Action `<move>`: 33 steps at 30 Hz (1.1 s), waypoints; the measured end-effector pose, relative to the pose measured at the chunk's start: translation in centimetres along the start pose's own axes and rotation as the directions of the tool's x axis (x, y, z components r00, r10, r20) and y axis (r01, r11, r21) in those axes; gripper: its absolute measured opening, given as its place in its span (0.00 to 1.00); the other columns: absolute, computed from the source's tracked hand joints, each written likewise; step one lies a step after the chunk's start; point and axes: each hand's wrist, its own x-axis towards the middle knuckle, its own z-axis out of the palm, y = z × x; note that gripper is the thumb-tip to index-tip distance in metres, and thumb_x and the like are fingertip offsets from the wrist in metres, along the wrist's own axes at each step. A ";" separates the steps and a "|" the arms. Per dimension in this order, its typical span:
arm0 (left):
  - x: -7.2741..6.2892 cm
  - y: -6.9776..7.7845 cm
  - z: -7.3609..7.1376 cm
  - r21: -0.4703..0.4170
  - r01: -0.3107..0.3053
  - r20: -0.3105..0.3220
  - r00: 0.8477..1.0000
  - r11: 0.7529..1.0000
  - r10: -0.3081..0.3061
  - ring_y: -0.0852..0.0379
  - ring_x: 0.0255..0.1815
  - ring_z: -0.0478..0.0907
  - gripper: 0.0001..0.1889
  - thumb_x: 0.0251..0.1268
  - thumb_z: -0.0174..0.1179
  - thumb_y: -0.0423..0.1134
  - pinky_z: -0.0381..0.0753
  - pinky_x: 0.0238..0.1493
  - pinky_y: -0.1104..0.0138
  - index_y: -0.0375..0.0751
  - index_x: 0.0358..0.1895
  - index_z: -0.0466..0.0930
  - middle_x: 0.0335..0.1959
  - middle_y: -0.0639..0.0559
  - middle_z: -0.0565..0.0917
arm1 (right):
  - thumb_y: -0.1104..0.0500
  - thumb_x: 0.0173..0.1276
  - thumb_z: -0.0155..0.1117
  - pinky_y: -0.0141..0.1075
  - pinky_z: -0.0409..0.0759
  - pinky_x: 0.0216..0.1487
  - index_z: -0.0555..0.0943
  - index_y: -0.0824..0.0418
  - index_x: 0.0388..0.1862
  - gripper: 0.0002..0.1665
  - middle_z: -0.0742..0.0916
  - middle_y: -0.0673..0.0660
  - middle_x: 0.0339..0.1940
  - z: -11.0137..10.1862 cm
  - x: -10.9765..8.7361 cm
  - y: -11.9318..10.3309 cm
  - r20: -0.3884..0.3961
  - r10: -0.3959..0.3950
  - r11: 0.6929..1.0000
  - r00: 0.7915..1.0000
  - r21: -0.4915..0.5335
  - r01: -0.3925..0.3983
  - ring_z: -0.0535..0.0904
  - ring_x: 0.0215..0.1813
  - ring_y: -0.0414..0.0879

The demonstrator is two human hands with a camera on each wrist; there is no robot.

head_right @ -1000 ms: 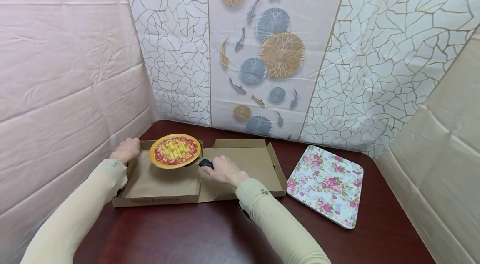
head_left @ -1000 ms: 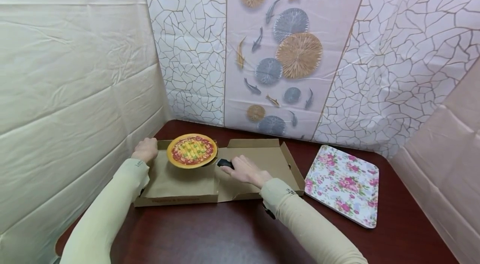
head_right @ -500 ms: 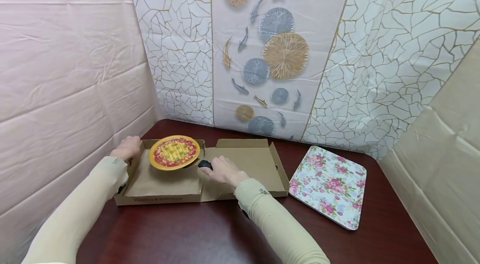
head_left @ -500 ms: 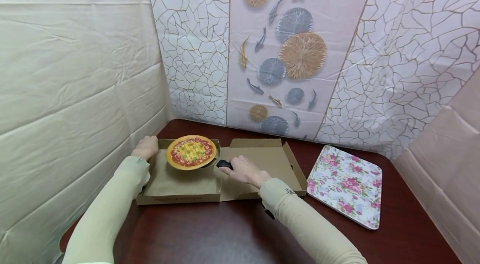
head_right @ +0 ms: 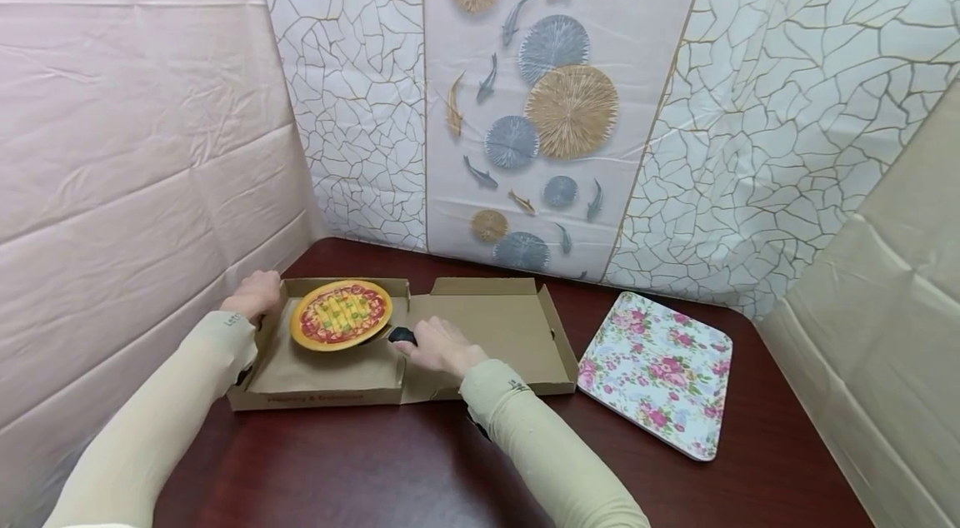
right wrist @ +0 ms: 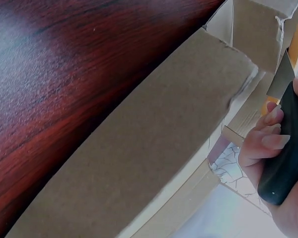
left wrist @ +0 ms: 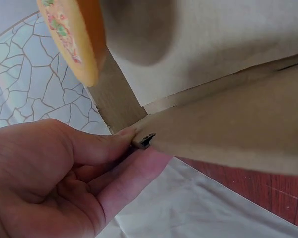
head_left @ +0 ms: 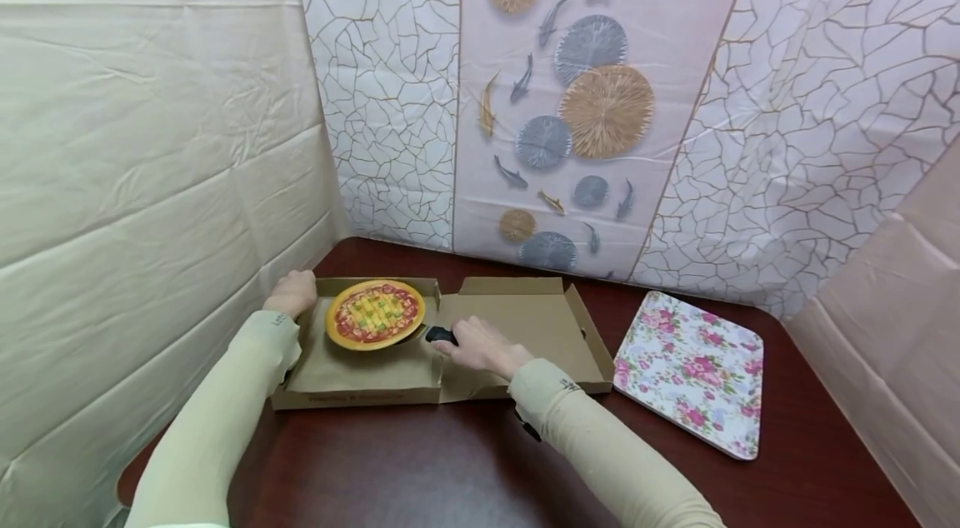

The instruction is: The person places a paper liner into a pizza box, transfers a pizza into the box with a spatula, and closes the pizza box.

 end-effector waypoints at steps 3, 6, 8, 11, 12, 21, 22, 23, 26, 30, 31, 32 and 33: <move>0.1 -0.1 0.2 0.006 0.007 -0.005 1.000 1.000 -0.007 0.29 0.48 0.78 0.16 0.65 0.39 0.26 0.78 0.48 0.45 0.24 0.46 0.76 0.48 0.24 0.79 | 0.41 0.71 0.55 0.30 0.61 0.19 0.70 0.55 0.20 0.24 0.71 0.48 0.15 0.3 0.1 -0.2 -0.003 -0.002 1.000 1.000 -0.003 0.002 0.64 0.16 0.40; 0.2 -0.1 0.4 0.015 0.012 -0.009 1.000 1.000 -0.012 0.29 0.49 0.78 0.16 0.64 0.40 0.27 0.78 0.50 0.44 0.23 0.48 0.76 0.49 0.24 0.79 | 0.42 0.71 0.55 0.30 0.60 0.18 0.70 0.55 0.19 0.25 0.71 0.48 0.14 0.5 0.1 -0.4 -0.007 -0.008 1.000 1.000 -0.008 0.008 0.64 0.16 0.40; 0.3 -0.1 0.4 0.022 0.015 -0.010 1.000 1.000 -0.014 0.29 0.49 0.78 0.16 0.63 0.42 0.26 0.78 0.50 0.44 0.23 0.48 0.76 0.49 0.24 0.79 | 0.42 0.71 0.55 0.30 0.60 0.18 0.69 0.55 0.19 0.25 0.71 0.48 0.14 0.6 0.1 -0.4 -0.006 -0.015 1.000 1.000 -0.013 0.015 0.63 0.16 0.40; 0.3 0.0 0.5 0.025 0.017 -0.011 1.000 1.000 -0.016 0.29 0.49 0.78 0.15 0.62 0.43 0.26 0.78 0.49 0.45 0.23 0.47 0.76 0.48 0.24 0.79 | 0.43 0.71 0.55 0.31 0.60 0.18 0.69 0.55 0.19 0.24 0.71 0.48 0.14 0.7 0.2 -0.5 -0.005 -0.020 1.000 1.000 -0.012 0.020 0.63 0.15 0.40; 0.2 0.1 0.4 0.024 0.017 -0.010 1.000 1.000 -0.017 0.30 0.48 0.79 0.15 0.61 0.44 0.26 0.78 0.49 0.45 0.24 0.47 0.76 0.48 0.25 0.80 | 0.43 0.71 0.56 0.31 0.60 0.18 0.70 0.55 0.19 0.24 0.71 0.48 0.14 0.8 0.2 -0.5 -0.003 -0.020 1.000 1.000 -0.013 0.020 0.63 0.15 0.40; -0.1 0.4 0.4 0.010 0.039 -0.004 0.999 0.999 -0.039 0.30 0.46 0.79 0.14 0.60 0.46 0.26 0.80 0.47 0.46 0.25 0.46 0.77 0.47 0.25 0.80 | 0.44 0.71 0.56 0.31 0.61 0.19 0.71 0.56 0.21 0.23 0.72 0.49 0.16 1.3 0.2 -0.5 0.008 -0.015 0.999 1.000 -0.037 0.015 0.65 0.17 0.41; -0.1 0.5 0.4 0.008 0.043 -0.002 0.999 0.999 -0.042 0.31 0.46 0.80 0.14 0.60 0.46 0.26 0.80 0.46 0.47 0.25 0.46 0.77 0.47 0.26 0.81 | 0.44 0.71 0.56 0.31 0.61 0.19 0.71 0.56 0.21 0.23 0.72 0.49 0.16 1.3 0.2 -0.5 0.008 -0.013 0.999 1.000 -0.039 0.013 0.65 0.17 0.41; -0.1 0.5 0.4 0.007 0.045 0.000 0.999 0.999 -0.045 0.31 0.46 0.80 0.14 0.60 0.46 0.26 0.80 0.46 0.47 0.25 0.45 0.77 0.47 0.26 0.81 | 0.44 0.71 0.56 0.31 0.61 0.19 0.71 0.56 0.20 0.23 0.72 0.49 0.15 1.3 0.1 -0.6 0.008 -0.010 0.999 1.000 -0.041 0.010 0.64 0.16 0.41; 0.0 0.5 0.4 0.003 0.045 0.003 0.999 0.999 -0.045 0.31 0.46 0.80 0.14 0.61 0.46 0.26 0.80 0.45 0.47 0.25 0.45 0.77 0.47 0.27 0.81 | 0.43 0.71 0.55 0.31 0.60 0.18 0.71 0.55 0.20 0.23 0.71 0.49 0.15 1.3 0.2 -0.6 0.010 -0.004 0.999 1.000 -0.042 0.004 0.64 0.16 0.41; 0.3 0.3 0.4 0.006 0.038 0.001 0.999 0.999 -0.038 0.31 0.47 0.79 0.14 0.62 0.46 0.26 0.80 0.47 0.46 0.25 0.46 0.77 0.48 0.26 0.80 | 0.43 0.71 0.55 0.31 0.60 0.18 0.70 0.54 0.18 0.25 0.71 0.48 0.15 1.5 0.3 -0.7 0.014 -0.009 0.999 1.000 -0.041 0.009 0.64 0.16 0.41; 0.3 0.3 0.5 0.007 0.037 -0.003 0.999 0.999 -0.037 0.31 0.47 0.80 0.14 0.62 0.46 0.26 0.80 0.47 0.46 0.26 0.46 0.77 0.48 0.26 0.80 | 0.42 0.71 0.55 0.31 0.60 0.18 0.69 0.54 0.18 0.25 0.71 0.48 0.14 1.5 0.3 -0.7 0.017 -0.010 0.999 1.000 -0.040 0.011 0.64 0.16 0.40; 0.4 0.3 0.5 0.011 0.033 -0.005 0.999 0.999 -0.033 0.31 0.47 0.79 0.13 0.62 0.46 0.26 0.80 0.47 0.46 0.26 0.46 0.77 0.48 0.26 0.80 | 0.42 0.71 0.55 0.31 0.60 0.18 0.69 0.54 0.17 0.26 0.71 0.48 0.14 1.6 0.3 -0.7 0.019 -0.011 0.999 1.000 -0.038 0.012 0.64 0.15 0.40; 0.4 0.3 0.5 0.014 0.030 -0.008 1.000 0.999 -0.030 0.31 0.47 0.79 0.13 0.62 0.46 0.26 0.80 0.46 0.46 0.26 0.45 0.77 0.47 0.26 0.80 | 0.42 0.71 0.55 0.31 0.60 0.18 0.68 0.53 0.16 0.26 0.70 0.48 0.14 1.6 0.3 -0.7 0.021 -0.012 0.999 1.000 -0.035 0.012 0.63 0.15 0.40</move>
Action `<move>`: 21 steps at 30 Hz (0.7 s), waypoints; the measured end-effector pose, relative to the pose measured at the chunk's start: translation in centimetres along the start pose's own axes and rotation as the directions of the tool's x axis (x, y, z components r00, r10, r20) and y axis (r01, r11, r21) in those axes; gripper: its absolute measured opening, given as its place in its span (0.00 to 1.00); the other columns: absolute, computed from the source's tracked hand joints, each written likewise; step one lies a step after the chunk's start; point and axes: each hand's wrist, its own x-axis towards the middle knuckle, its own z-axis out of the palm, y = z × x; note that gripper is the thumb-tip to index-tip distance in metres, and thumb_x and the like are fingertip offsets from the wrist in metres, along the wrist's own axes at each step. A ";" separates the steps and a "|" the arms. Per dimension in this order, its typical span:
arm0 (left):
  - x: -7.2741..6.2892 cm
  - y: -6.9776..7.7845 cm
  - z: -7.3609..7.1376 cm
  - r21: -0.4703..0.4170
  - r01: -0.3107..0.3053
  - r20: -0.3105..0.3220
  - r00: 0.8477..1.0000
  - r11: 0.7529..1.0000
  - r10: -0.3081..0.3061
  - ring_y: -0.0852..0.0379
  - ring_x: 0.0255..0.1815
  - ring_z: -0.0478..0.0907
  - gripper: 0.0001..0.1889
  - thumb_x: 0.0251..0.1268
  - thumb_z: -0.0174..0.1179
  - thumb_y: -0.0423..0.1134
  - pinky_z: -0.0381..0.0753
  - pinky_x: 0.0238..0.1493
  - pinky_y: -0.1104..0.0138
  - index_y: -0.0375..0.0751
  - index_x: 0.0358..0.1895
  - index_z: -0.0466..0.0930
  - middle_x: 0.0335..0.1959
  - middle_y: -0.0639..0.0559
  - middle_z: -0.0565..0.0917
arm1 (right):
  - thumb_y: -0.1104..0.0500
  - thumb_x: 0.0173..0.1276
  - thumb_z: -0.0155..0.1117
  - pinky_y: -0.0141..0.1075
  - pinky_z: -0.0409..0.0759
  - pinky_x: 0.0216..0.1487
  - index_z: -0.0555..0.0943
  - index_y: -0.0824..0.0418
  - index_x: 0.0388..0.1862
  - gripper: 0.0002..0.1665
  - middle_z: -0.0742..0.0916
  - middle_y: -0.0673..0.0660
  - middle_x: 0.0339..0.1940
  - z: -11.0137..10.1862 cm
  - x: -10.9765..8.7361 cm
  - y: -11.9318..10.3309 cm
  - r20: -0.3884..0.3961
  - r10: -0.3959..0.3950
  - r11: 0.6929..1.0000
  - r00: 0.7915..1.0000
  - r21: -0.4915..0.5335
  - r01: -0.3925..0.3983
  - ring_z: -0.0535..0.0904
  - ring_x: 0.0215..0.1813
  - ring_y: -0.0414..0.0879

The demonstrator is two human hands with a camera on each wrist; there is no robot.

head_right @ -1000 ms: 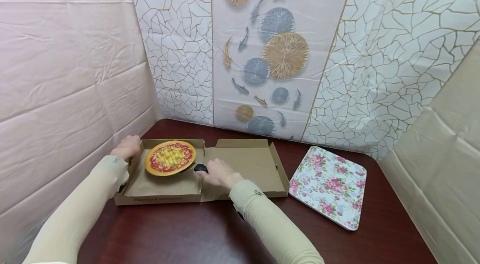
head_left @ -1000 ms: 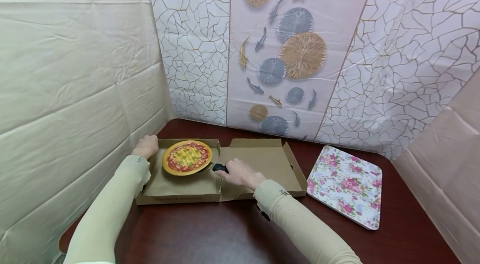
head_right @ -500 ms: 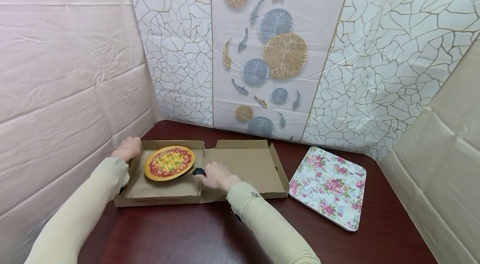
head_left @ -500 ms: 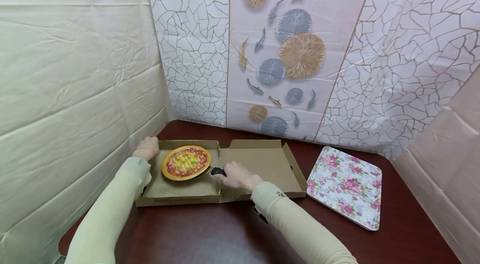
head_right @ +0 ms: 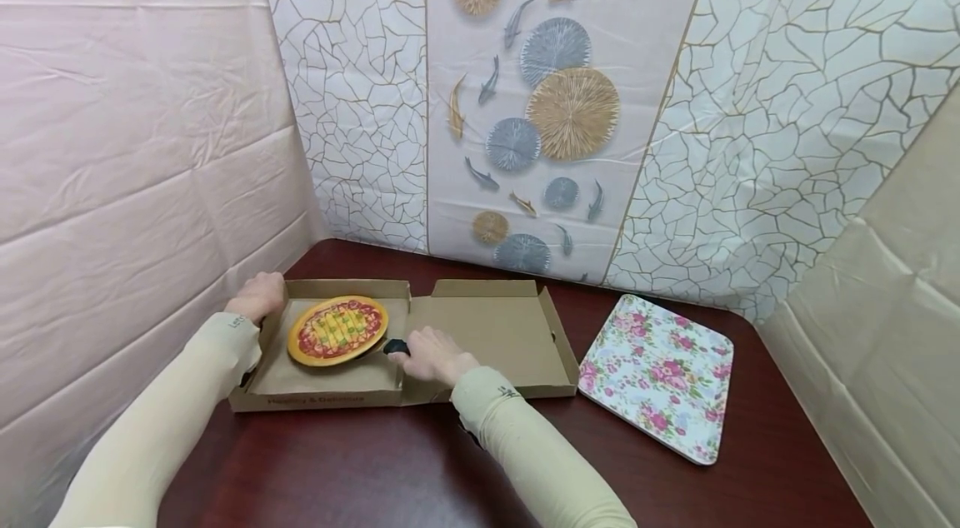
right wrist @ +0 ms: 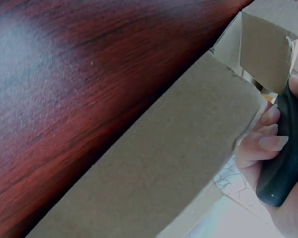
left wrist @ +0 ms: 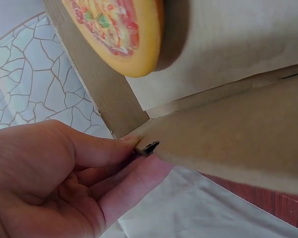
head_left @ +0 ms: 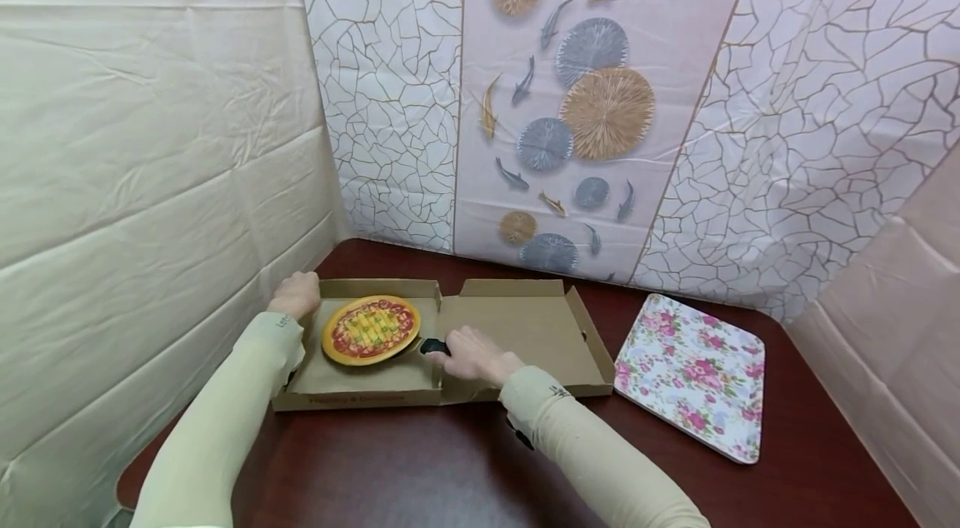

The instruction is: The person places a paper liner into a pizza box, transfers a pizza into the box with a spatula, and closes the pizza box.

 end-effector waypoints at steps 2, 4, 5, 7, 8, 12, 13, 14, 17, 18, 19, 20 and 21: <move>0.0 0.0 0.1 0.006 -0.004 -0.007 1.000 1.000 0.004 0.31 0.47 0.79 0.13 0.62 0.46 0.25 0.80 0.46 0.46 0.25 0.45 0.77 0.47 0.26 0.80 | 0.42 0.71 0.55 0.30 0.60 0.17 0.68 0.53 0.16 0.26 0.70 0.48 0.13 0.1 0.0 -0.1 0.006 0.001 1.000 1.000 0.004 -0.001 0.63 0.15 0.40; 0.1 -0.1 0.2 0.008 -0.001 -0.006 1.000 1.000 0.001 0.30 0.48 0.79 0.13 0.63 0.45 0.25 0.80 0.46 0.45 0.25 0.46 0.77 0.48 0.26 0.80 | 0.42 0.71 0.55 0.30 0.60 0.17 0.67 0.53 0.15 0.26 0.70 0.48 0.13 0.2 0.0 -0.2 0.007 0.002 1.000 1.000 0.007 -0.002 0.63 0.15 0.40; 0.2 -0.1 0.2 0.007 0.003 -0.001 1.000 1.000 -0.003 0.30 0.48 0.79 0.14 0.63 0.45 0.25 0.80 0.47 0.45 0.25 0.46 0.77 0.48 0.26 0.80 | 0.42 0.71 0.55 0.30 0.60 0.17 0.68 0.53 0.16 0.26 0.70 0.48 0.13 0.1 0.0 -0.3 0.009 0.002 1.000 1.000 0.004 -0.003 0.63 0.15 0.40; 0.7 -0.5 0.6 0.008 0.002 -0.010 1.000 1.000 -0.002 0.30 0.47 0.80 0.14 0.63 0.45 0.26 0.80 0.44 0.46 0.26 0.46 0.78 0.47 0.26 0.81 | 0.42 0.71 0.55 0.31 0.60 0.18 0.69 0.53 0.16 0.26 0.71 0.48 0.13 0.1 0.0 -0.5 0.010 0.002 1.000 1.000 -0.002 -0.002 0.63 0.15 0.40; 0.6 -0.4 0.6 0.009 0.005 -0.008 1.000 1.000 -0.005 0.30 0.47 0.80 0.14 0.63 0.45 0.26 0.80 0.44 0.46 0.26 0.46 0.78 0.47 0.26 0.81 | 0.42 0.71 0.55 0.31 0.60 0.18 0.69 0.53 0.17 0.26 0.71 0.48 0.14 0.2 0.0 -0.5 0.012 0.003 1.000 1.000 -0.004 -0.003 0.63 0.15 0.40; 0.4 -0.2 0.5 0.013 0.009 -0.011 1.000 1.000 -0.009 0.31 0.46 0.80 0.14 0.64 0.45 0.26 0.81 0.43 0.46 0.26 0.46 0.78 0.47 0.27 0.81 | 0.41 0.70 0.56 0.31 0.60 0.19 0.70 0.54 0.18 0.25 0.71 0.48 0.14 0.3 0.0 -0.5 0.008 0.009 1.000 1.000 -0.006 -0.009 0.64 0.16 0.40; -0.2 0.3 0.1 0.014 0.017 0.000 1.000 1.000 -0.017 0.31 0.47 0.80 0.14 0.64 0.45 0.26 0.80 0.46 0.46 0.25 0.47 0.78 0.48 0.26 0.80 | 0.41 0.70 0.56 0.31 0.60 0.19 0.70 0.54 0.19 0.25 0.71 0.48 0.15 0.4 0.1 -0.5 0.007 0.011 1.000 1.000 -0.003 -0.011 0.63 0.16 0.40; -0.2 0.2 0.1 0.014 0.017 -0.001 1.000 1.000 -0.017 0.31 0.47 0.80 0.14 0.64 0.45 0.26 0.80 0.45 0.46 0.25 0.47 0.78 0.48 0.26 0.80 | 0.41 0.70 0.56 0.31 0.60 0.18 0.70 0.54 0.19 0.24 0.71 0.49 0.15 0.4 0.1 -0.4 0.006 0.013 1.000 1.000 0.001 -0.013 0.64 0.16 0.40; -0.1 0.1 0.1 0.009 0.018 -0.004 1.000 1.000 -0.018 0.31 0.46 0.80 0.13 0.63 0.46 0.26 0.80 0.44 0.46 0.25 0.46 0.78 0.47 0.26 0.81 | 0.41 0.70 0.57 0.31 0.60 0.18 0.70 0.54 0.20 0.24 0.71 0.49 0.15 0.4 0.0 -0.4 0.005 0.018 1.000 1.000 0.006 -0.018 0.64 0.16 0.40; -0.1 0.0 0.1 0.007 0.018 -0.005 1.000 1.000 -0.018 0.31 0.46 0.80 0.13 0.62 0.47 0.25 0.80 0.44 0.46 0.25 0.46 0.78 0.47 0.27 0.81 | 0.41 0.70 0.57 0.31 0.61 0.18 0.70 0.54 0.20 0.24 0.71 0.49 0.15 0.4 0.0 -0.5 0.006 0.019 1.000 1.000 0.006 -0.019 0.64 0.16 0.40; -0.1 0.1 0.1 0.005 0.019 -0.006 1.000 1.000 -0.019 0.31 0.46 0.80 0.13 0.62 0.47 0.25 0.80 0.43 0.46 0.25 0.45 0.78 0.47 0.26 0.81 | 0.41 0.70 0.57 0.31 0.61 0.18 0.70 0.54 0.20 0.24 0.71 0.49 0.15 0.3 0.0 -0.5 0.004 0.020 1.000 1.000 0.004 -0.020 0.64 0.16 0.40; -0.1 0.1 0.1 0.003 0.019 -0.007 1.000 1.000 -0.019 0.31 0.46 0.80 0.13 0.62 0.47 0.25 0.80 0.43 0.46 0.25 0.45 0.78 0.47 0.26 0.81 | 0.41 0.70 0.57 0.31 0.61 0.18 0.70 0.54 0.20 0.24 0.71 0.49 0.15 0.3 0.0 -0.5 0.004 0.021 1.000 1.000 0.000 -0.021 0.64 0.16 0.40; -0.1 0.1 0.1 0.003 0.019 -0.007 1.000 1.000 -0.019 0.31 0.46 0.80 0.13 0.61 0.47 0.25 0.80 0.43 0.46 0.25 0.45 0.78 0.47 0.26 0.80 | 0.41 0.70 0.57 0.31 0.60 0.19 0.70 0.54 0.19 0.24 0.71 0.49 0.15 0.3 0.0 -0.6 0.004 0.023 1.000 1.000 -0.005 -0.023 0.64 0.17 0.40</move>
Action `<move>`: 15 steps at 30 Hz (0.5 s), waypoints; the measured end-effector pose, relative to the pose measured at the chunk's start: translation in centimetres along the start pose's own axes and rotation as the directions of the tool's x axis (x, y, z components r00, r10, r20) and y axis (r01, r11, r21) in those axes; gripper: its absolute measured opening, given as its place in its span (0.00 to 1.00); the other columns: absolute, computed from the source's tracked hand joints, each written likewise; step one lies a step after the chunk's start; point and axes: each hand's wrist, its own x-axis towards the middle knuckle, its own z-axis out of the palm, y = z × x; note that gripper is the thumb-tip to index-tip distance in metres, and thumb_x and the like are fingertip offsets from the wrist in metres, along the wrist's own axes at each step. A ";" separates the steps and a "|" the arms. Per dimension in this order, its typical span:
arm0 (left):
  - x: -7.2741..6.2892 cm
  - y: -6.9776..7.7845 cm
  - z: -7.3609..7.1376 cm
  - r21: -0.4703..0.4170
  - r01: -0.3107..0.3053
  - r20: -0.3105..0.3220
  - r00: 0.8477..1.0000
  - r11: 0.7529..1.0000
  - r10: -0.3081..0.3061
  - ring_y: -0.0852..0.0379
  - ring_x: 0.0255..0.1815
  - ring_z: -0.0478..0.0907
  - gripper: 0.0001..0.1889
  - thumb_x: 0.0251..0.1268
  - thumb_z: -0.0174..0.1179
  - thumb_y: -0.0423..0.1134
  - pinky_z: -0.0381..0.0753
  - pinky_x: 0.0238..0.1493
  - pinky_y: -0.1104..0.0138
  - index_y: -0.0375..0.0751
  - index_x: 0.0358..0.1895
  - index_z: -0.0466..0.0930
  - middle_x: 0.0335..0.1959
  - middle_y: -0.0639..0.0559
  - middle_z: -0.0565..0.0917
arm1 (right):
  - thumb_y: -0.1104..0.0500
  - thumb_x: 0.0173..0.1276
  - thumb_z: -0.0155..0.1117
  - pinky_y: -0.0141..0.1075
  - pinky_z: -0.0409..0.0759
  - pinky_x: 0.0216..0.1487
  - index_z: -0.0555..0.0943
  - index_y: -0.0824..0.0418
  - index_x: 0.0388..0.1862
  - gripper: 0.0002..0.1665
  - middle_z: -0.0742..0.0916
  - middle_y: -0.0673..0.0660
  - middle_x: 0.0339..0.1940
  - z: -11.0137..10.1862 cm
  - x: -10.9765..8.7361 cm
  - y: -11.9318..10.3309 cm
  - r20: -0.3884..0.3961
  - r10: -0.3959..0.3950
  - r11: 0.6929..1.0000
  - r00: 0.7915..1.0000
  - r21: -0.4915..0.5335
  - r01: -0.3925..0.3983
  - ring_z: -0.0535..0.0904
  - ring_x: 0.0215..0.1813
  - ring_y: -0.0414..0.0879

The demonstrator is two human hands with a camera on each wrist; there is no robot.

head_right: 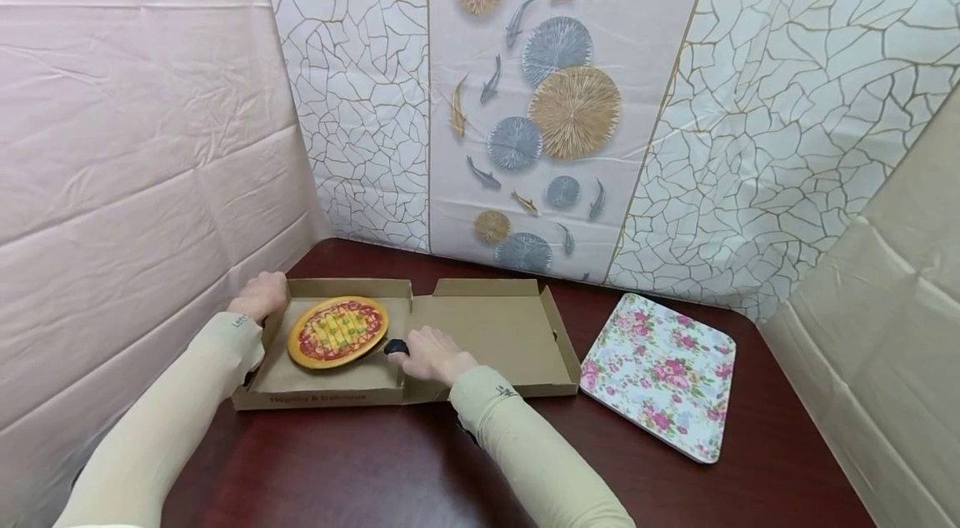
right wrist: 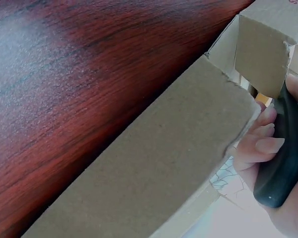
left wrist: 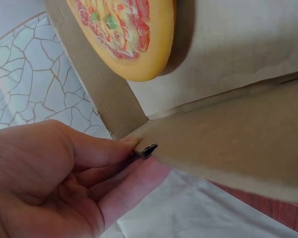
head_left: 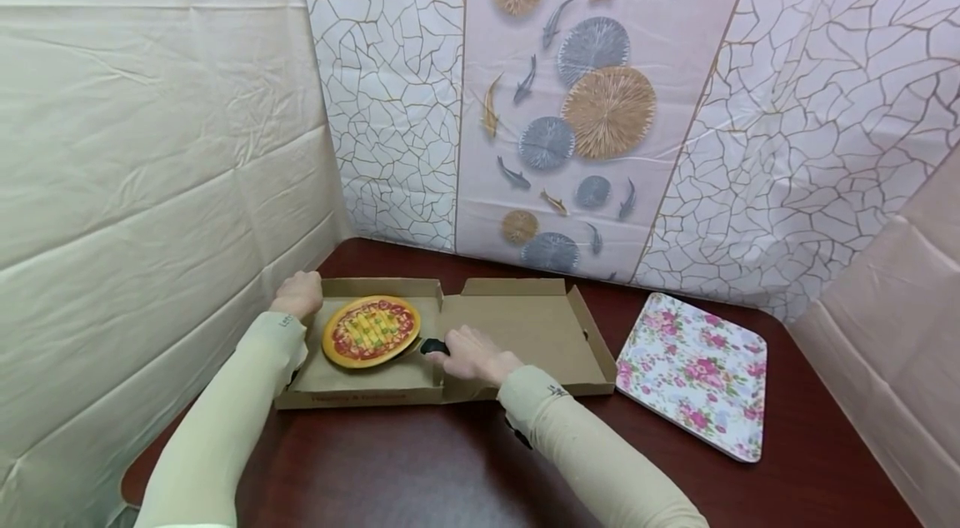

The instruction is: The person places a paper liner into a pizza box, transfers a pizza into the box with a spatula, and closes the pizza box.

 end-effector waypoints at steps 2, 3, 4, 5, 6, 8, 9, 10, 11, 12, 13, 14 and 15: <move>0.0 0.0 0.0 0.001 0.001 -0.003 1.000 1.000 -0.001 0.31 0.47 0.80 0.13 0.61 0.47 0.25 0.80 0.44 0.46 0.26 0.46 0.78 0.48 0.27 0.80 | 0.41 0.70 0.57 0.32 0.60 0.19 0.70 0.54 0.19 0.24 0.71 0.49 0.15 -0.2 -0.1 -0.2 -0.001 -0.001 1.000 1.000 -0.010 0.001 0.63 0.17 0.41; 0.0 0.0 0.0 0.003 -0.001 -0.003 1.000 1.000 0.001 0.31 0.47 0.80 0.13 0.61 0.47 0.25 0.80 0.44 0.46 0.26 0.46 0.78 0.48 0.26 0.80 | 0.42 0.70 0.57 0.32 0.60 0.19 0.70 0.54 0.19 0.24 0.71 0.49 0.15 -0.3 -0.1 -0.3 0.001 -0.002 1.000 1.000 -0.015 0.002 0.64 0.17 0.41; 0.0 0.0 0.0 0.003 -0.002 -0.002 1.000 1.000 0.002 0.31 0.47 0.80 0.13 0.60 0.47 0.25 0.80 0.44 0.46 0.26 0.46 0.78 0.48 0.26 0.80 | 0.42 0.70 0.57 0.32 0.60 0.19 0.70 0.54 0.19 0.24 0.71 0.49 0.15 -0.4 -0.1 -0.4 0.003 -0.004 1.000 1.000 -0.018 0.004 0.64 0.17 0.41; 0.0 0.1 0.0 0.005 -0.003 -0.002 1.000 1.000 0.003 0.31 0.47 0.80 0.13 0.60 0.48 0.25 0.80 0.44 0.46 0.26 0.46 0.78 0.48 0.26 0.80 | 0.42 0.70 0.56 0.32 0.60 0.19 0.70 0.54 0.19 0.25 0.71 0.49 0.15 -0.5 -0.2 -0.6 0.010 -0.004 1.000 1.000 -0.021 0.004 0.64 0.17 0.41; 0.0 0.1 0.0 0.006 -0.005 -0.002 1.000 1.000 0.005 0.31 0.47 0.79 0.13 0.60 0.48 0.25 0.80 0.45 0.46 0.26 0.46 0.78 0.48 0.26 0.80 | 0.42 0.70 0.56 0.32 0.60 0.19 0.70 0.55 0.18 0.25 0.71 0.49 0.15 -0.6 -0.2 -0.7 0.015 -0.005 1.000 1.000 -0.021 0.005 0.64 0.17 0.41; 0.0 0.1 -0.1 0.006 -0.007 -0.002 1.000 1.000 0.007 0.30 0.47 0.79 0.13 0.60 0.48 0.25 0.80 0.45 0.45 0.26 0.46 0.78 0.48 0.26 0.80 | 0.42 0.70 0.56 0.32 0.60 0.19 0.70 0.55 0.18 0.24 0.71 0.49 0.15 -0.7 -0.2 -0.9 0.021 -0.004 1.000 1.000 -0.027 0.005 0.64 0.17 0.41; 0.0 0.1 -0.1 0.005 -0.008 -0.002 1.000 1.000 0.008 0.30 0.47 0.79 0.13 0.60 0.48 0.25 0.80 0.45 0.45 0.26 0.46 0.78 0.48 0.26 0.80 | 0.43 0.70 0.56 0.32 0.60 0.19 0.70 0.55 0.18 0.25 0.71 0.49 0.15 -0.8 -0.2 -1.0 0.024 -0.002 1.000 1.000 -0.029 0.003 0.64 0.17 0.41; 0.0 0.1 -0.1 0.004 -0.007 -0.002 1.000 1.000 0.007 0.30 0.47 0.79 0.13 0.60 0.47 0.25 0.80 0.45 0.45 0.26 0.46 0.78 0.48 0.26 0.80 | 0.43 0.70 0.56 0.32 0.60 0.19 0.69 0.55 0.18 0.25 0.71 0.49 0.15 -0.9 -0.1 -1.1 0.024 0.000 0.999 1.000 -0.032 0.001 0.64 0.17 0.41; 0.0 0.1 0.0 0.003 -0.006 -0.003 1.000 1.000 0.006 0.30 0.47 0.79 0.13 0.61 0.47 0.25 0.80 0.44 0.45 0.26 0.46 0.78 0.48 0.26 0.80 | 0.43 0.70 0.57 0.32 0.60 0.19 0.69 0.55 0.18 0.25 0.71 0.49 0.15 -0.9 0.0 -1.1 0.024 0.003 0.999 1.000 -0.037 -0.002 0.64 0.18 0.41; 0.0 0.1 0.0 0.003 -0.006 -0.003 1.000 1.000 0.006 0.30 0.47 0.79 0.13 0.61 0.47 0.25 0.80 0.44 0.45 0.26 0.46 0.78 0.48 0.26 0.80 | 0.43 0.70 0.57 0.32 0.60 0.19 0.69 0.55 0.18 0.25 0.71 0.50 0.15 -1.0 0.0 -1.2 0.024 0.004 0.999 1.000 -0.040 -0.003 0.63 0.18 0.41; 0.0 0.2 0.0 0.003 -0.005 -0.002 1.000 1.000 0.005 0.30 0.47 0.79 0.13 0.61 0.47 0.25 0.80 0.44 0.45 0.26 0.46 0.78 0.48 0.26 0.80 | 0.43 0.70 0.57 0.32 0.59 0.19 0.68 0.55 0.17 0.25 0.71 0.50 0.15 -1.1 0.1 -1.3 0.024 0.005 0.999 1.000 -0.047 -0.004 0.63 0.18 0.41; 0.0 0.2 0.1 0.002 -0.004 0.000 1.000 1.000 0.004 0.30 0.47 0.79 0.13 0.61 0.47 0.25 0.80 0.44 0.45 0.26 0.46 0.78 0.48 0.26 0.80 | 0.43 0.70 0.57 0.32 0.59 0.19 0.68 0.55 0.17 0.25 0.71 0.50 0.16 -1.2 0.1 -1.3 0.029 0.005 0.998 1.000 -0.056 -0.003 0.63 0.18 0.41; -0.1 0.2 0.1 0.003 -0.004 0.003 1.000 1.000 0.004 0.30 0.47 0.79 0.13 0.61 0.48 0.25 0.80 0.44 0.45 0.27 0.46 0.78 0.48 0.26 0.80 | 0.44 0.70 0.57 0.32 0.59 0.19 0.68 0.55 0.17 0.25 0.70 0.50 0.16 -1.3 0.2 -1.4 0.033 0.004 0.998 0.999 -0.061 -0.002 0.63 0.18 0.41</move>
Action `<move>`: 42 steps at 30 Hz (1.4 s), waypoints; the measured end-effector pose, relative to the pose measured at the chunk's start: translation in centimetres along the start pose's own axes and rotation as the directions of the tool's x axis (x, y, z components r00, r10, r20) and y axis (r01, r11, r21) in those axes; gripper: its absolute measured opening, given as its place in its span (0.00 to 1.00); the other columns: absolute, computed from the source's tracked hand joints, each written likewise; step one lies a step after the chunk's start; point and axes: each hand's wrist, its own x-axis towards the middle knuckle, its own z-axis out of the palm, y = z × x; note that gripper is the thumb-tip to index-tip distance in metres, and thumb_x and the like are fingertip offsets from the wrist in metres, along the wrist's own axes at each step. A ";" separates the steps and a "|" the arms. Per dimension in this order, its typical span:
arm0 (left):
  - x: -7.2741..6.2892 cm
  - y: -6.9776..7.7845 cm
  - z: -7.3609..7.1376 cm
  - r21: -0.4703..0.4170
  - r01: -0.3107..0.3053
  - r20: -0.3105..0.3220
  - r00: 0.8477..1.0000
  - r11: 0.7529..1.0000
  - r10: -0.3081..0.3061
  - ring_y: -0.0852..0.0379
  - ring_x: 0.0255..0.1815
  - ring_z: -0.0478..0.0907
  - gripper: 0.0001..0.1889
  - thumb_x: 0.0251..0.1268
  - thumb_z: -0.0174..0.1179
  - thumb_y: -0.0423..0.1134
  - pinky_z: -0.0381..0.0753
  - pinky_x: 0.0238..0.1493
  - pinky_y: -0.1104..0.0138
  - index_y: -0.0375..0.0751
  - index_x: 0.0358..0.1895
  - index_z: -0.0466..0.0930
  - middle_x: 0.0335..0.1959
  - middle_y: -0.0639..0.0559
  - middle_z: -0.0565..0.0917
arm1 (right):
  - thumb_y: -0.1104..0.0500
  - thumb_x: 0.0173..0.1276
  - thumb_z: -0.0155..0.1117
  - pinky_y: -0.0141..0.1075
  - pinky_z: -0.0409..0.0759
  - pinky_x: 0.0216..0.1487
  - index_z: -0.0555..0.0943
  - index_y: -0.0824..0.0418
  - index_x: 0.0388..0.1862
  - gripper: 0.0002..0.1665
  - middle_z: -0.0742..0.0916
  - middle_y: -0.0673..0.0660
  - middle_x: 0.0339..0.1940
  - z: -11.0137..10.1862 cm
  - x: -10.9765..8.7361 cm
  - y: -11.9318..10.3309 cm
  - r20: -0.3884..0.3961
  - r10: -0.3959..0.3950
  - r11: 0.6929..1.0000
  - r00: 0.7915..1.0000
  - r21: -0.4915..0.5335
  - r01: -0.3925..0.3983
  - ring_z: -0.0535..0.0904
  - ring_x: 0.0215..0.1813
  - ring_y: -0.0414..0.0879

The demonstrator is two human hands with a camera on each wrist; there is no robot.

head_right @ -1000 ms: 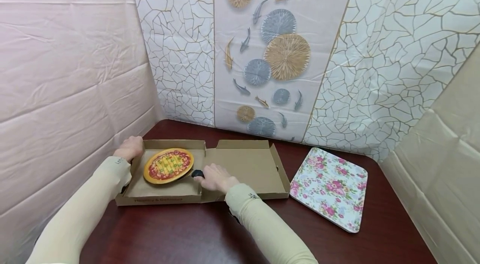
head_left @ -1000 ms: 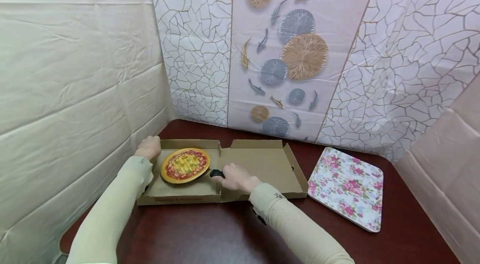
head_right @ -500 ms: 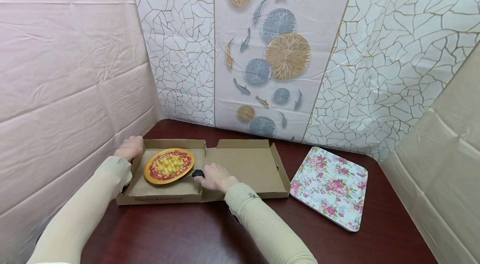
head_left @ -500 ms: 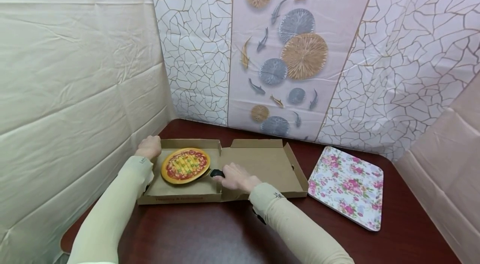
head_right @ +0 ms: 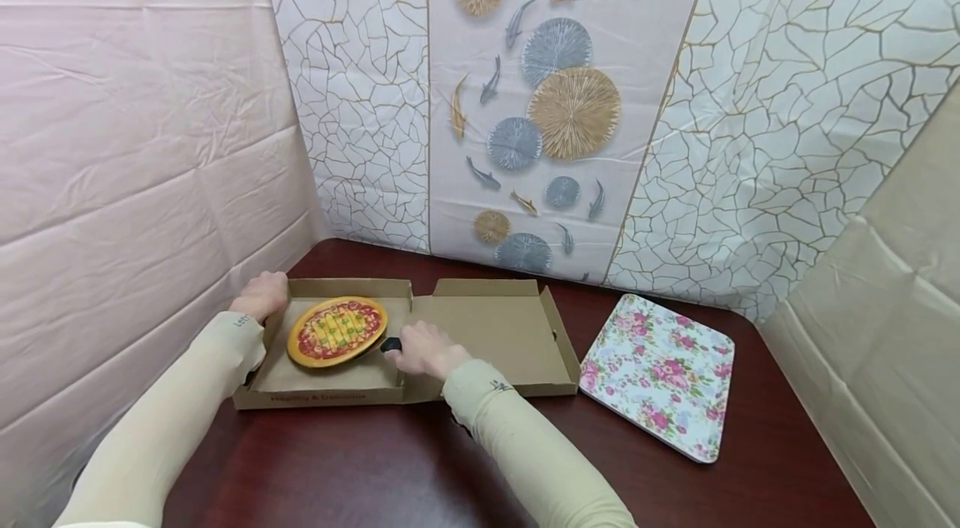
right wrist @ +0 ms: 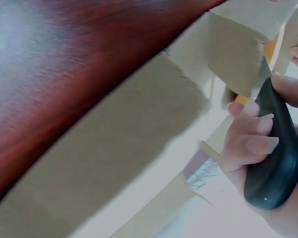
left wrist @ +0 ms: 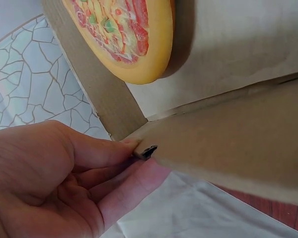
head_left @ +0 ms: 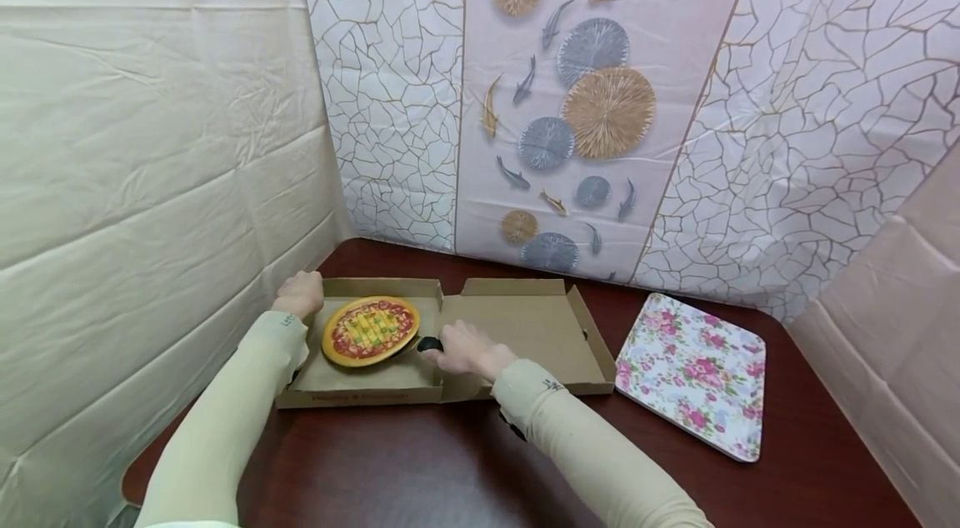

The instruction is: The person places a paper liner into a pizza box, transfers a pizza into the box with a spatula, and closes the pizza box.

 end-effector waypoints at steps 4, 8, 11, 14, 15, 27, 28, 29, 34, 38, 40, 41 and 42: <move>0.0 -0.1 0.2 0.003 -0.003 0.008 1.000 1.000 0.003 0.31 0.47 0.79 0.13 0.60 0.49 0.25 0.80 0.44 0.46 0.27 0.45 0.78 0.47 0.27 0.80 | 0.44 0.69 0.58 0.31 0.59 0.18 0.67 0.54 0.16 0.25 0.71 0.49 0.14 -0.7 0.2 -0.4 0.033 -0.002 1.000 0.999 -0.016 0.003 0.63 0.16 0.40; 0.0 -0.1 0.3 0.006 -0.007 0.008 1.000 1.000 0.007 0.30 0.46 0.79 0.12 0.59 0.49 0.24 0.81 0.43 0.46 0.27 0.45 0.77 0.46 0.27 0.80 | 0.43 0.69 0.58 0.31 0.60 0.18 0.68 0.54 0.16 0.25 0.71 0.49 0.14 -1.4 0.4 -0.9 0.051 0.005 1.000 0.999 -0.007 -0.004 0.63 0.16 0.40; 0.0 0.0 0.4 0.010 -0.008 0.011 1.000 1.000 0.008 0.30 0.47 0.79 0.13 0.60 0.49 0.24 0.80 0.44 0.45 0.27 0.46 0.77 0.47 0.27 0.80 | 0.43 0.69 0.59 0.31 0.61 0.19 0.70 0.54 0.18 0.24 0.71 0.49 0.15 -1.8 0.5 -1.1 0.060 0.013 1.000 0.998 -0.025 -0.012 0.64 0.17 0.40; 0.0 -0.1 0.5 0.015 -0.008 0.021 1.000 1.000 0.008 0.29 0.48 0.78 0.13 0.61 0.48 0.24 0.80 0.45 0.45 0.27 0.47 0.77 0.48 0.26 0.80 | 0.43 0.69 0.58 0.32 0.63 0.20 0.72 0.55 0.21 0.22 0.73 0.49 0.16 -2.1 0.6 -1.4 0.073 0.015 0.999 0.997 -0.052 -0.011 0.66 0.18 0.41; 0.0 -0.1 0.6 0.016 -0.005 0.022 1.000 1.000 0.005 0.29 0.49 0.78 0.14 0.61 0.48 0.24 0.80 0.46 0.44 0.27 0.48 0.77 0.49 0.26 0.80 | 0.43 0.69 0.58 0.32 0.63 0.20 0.72 0.55 0.21 0.21 0.73 0.49 0.17 -2.3 0.6 -1.5 0.079 0.015 0.998 0.997 -0.061 -0.011 0.66 0.19 0.41; 0.0 0.0 0.7 0.010 0.016 0.011 1.000 1.000 -0.017 0.29 0.51 0.77 0.14 0.65 0.45 0.26 0.79 0.47 0.44 0.27 0.49 0.76 0.50 0.26 0.79 | 0.43 0.68 0.59 0.32 0.62 0.21 0.68 0.54 0.17 0.24 0.71 0.50 0.19 -4.3 1.1 -1.9 0.126 0.034 0.992 0.991 -0.123 -0.018 0.64 0.20 0.41; -0.1 0.1 0.7 0.011 0.016 0.010 1.000 1.000 -0.016 0.29 0.51 0.77 0.13 0.66 0.45 0.26 0.79 0.47 0.44 0.27 0.49 0.76 0.50 0.26 0.79 | 0.43 0.68 0.59 0.32 0.62 0.21 0.68 0.54 0.18 0.24 0.71 0.50 0.19 -4.4 1.2 -2.0 0.132 0.035 0.993 0.991 -0.120 -0.019 0.64 0.20 0.41; -0.1 0.1 0.6 0.010 0.016 0.009 1.000 1.000 -0.016 0.29 0.51 0.77 0.13 0.66 0.45 0.26 0.79 0.47 0.44 0.27 0.49 0.76 0.50 0.26 0.79 | 0.43 0.68 0.60 0.32 0.63 0.21 0.69 0.54 0.18 0.24 0.72 0.50 0.19 -4.5 1.2 -1.9 0.131 0.034 0.993 0.991 -0.116 -0.019 0.65 0.20 0.41; 0.0 0.0 0.5 0.010 0.012 -0.001 1.000 1.000 -0.012 0.30 0.49 0.79 0.13 0.66 0.45 0.26 0.80 0.43 0.45 0.27 0.48 0.77 0.49 0.27 0.80 | 0.43 0.67 0.61 0.32 0.66 0.24 0.71 0.54 0.19 0.23 0.75 0.50 0.21 -4.9 1.2 -1.7 0.137 0.035 0.994 0.990 -0.110 -0.020 0.67 0.22 0.41; 0.1 0.0 0.4 0.017 0.010 -0.004 1.000 1.000 -0.010 0.30 0.48 0.79 0.13 0.66 0.45 0.26 0.81 0.43 0.45 0.27 0.49 0.77 0.48 0.27 0.80 | 0.42 0.67 0.61 0.32 0.70 0.28 0.73 0.55 0.20 0.22 0.79 0.50 0.24 -5.4 1.3 -1.4 0.146 0.025 0.993 0.989 -0.117 -0.008 0.71 0.24 0.41; 0.2 0.0 0.4 0.019 0.010 0.004 1.000 1.000 -0.010 0.31 0.48 0.79 0.13 0.68 0.44 0.26 0.80 0.43 0.45 0.27 0.49 0.76 0.48 0.27 0.80 | 0.43 0.66 0.62 0.33 0.72 0.30 0.75 0.55 0.22 0.21 0.81 0.51 0.26 -5.6 1.3 -1.4 0.152 0.025 0.993 0.988 -0.115 -0.008 0.73 0.25 0.41; 0.1 0.0 0.4 0.019 0.007 0.002 1.000 1.000 -0.007 0.31 0.48 0.80 0.13 0.68 0.45 0.26 0.81 0.43 0.45 0.27 0.49 0.77 0.48 0.27 0.80 | 0.43 0.66 0.62 0.34 0.73 0.31 0.76 0.56 0.23 0.20 0.82 0.52 0.27 -5.7 1.3 -1.3 0.154 0.028 0.993 0.988 -0.113 -0.010 0.74 0.26 0.41; 0.1 0.0 0.3 0.017 0.006 0.003 1.000 1.000 -0.006 0.31 0.47 0.80 0.13 0.68 0.45 0.26 0.81 0.42 0.46 0.27 0.48 0.77 0.47 0.28 0.81 | 0.43 0.66 0.62 0.34 0.74 0.31 0.77 0.56 0.25 0.20 0.83 0.53 0.29 -5.8 1.3 -1.3 0.154 0.032 0.993 0.987 -0.114 -0.015 0.75 0.27 0.42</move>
